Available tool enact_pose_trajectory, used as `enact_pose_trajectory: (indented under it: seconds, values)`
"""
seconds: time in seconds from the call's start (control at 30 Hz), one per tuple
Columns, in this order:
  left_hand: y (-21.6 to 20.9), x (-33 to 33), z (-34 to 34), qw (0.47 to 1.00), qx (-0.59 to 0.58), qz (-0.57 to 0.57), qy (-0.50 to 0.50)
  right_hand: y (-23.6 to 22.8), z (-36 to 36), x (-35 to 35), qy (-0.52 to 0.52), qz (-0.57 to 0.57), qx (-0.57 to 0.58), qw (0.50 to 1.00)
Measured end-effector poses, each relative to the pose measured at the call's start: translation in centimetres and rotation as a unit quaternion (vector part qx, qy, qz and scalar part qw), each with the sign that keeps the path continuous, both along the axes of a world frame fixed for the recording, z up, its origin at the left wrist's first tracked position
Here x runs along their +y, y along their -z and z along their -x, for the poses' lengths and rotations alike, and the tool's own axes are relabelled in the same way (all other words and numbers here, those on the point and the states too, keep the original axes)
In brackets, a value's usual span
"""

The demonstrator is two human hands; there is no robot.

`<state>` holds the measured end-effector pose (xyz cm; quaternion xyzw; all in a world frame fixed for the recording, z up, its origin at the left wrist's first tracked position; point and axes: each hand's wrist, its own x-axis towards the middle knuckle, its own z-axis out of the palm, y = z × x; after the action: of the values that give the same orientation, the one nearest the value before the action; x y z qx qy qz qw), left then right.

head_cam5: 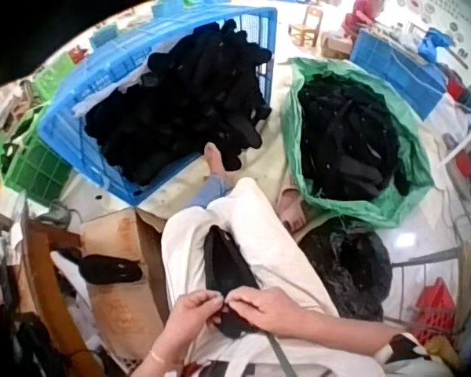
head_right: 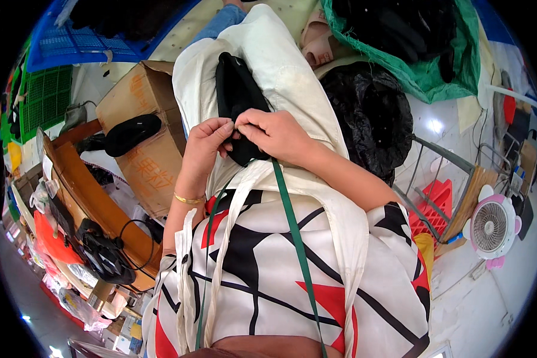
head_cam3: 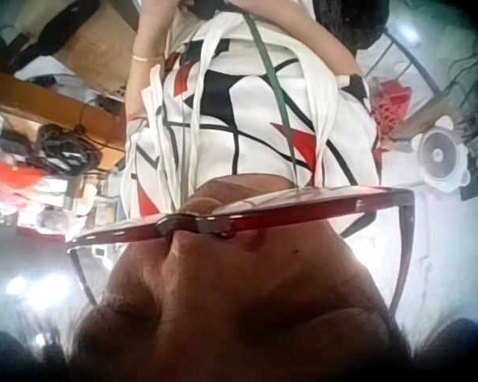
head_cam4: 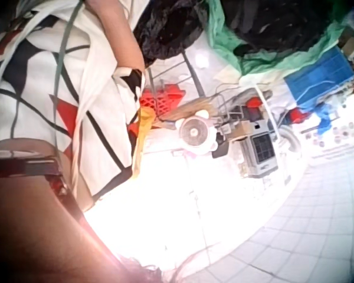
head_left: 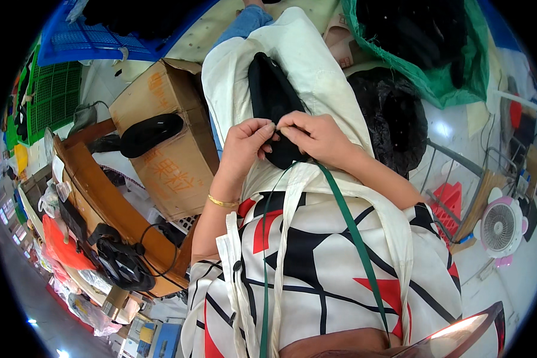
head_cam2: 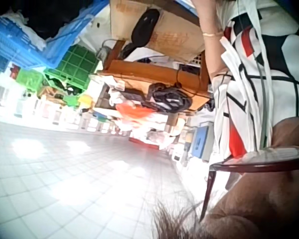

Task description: The person is sitting on the floor in a workshop, sewing a black shoe sole with a needle and thread. They repeatedly pull the thread through the sole, adjust the shoe, and continue stitching. The person occasionally reaches for other shoes from a nearby green mesh bag.

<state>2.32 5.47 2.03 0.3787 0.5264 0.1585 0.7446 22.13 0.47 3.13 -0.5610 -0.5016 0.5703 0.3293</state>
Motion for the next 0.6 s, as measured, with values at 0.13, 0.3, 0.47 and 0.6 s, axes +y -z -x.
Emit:
enact_pose_trajectory:
  seconds: [0.13, 0.3, 0.47, 0.6]
  values:
    - [0.6, 0.2, 0.4, 0.998, -0.026, 0.049, -0.027, 1.0, 0.1, 0.7, 0.04, -0.043, -0.071, 0.996]
    - [1.1, 0.1, 0.5, 0.994, -0.054, 0.079, -0.06, 0.5, 0.2, -0.4, 0.011, -0.005, -0.074, 0.997]
    - [1.5, 0.0, 0.6, 0.992, -0.064, 0.082, -0.065, 0.9, 0.5, -0.6, 0.006, -0.015, -0.077, 0.997]
    - [1.5, 0.0, 0.6, 0.992, -0.064, 0.083, -0.066, 0.8, 0.5, -0.5, 0.003, -0.016, -0.082, 0.996]
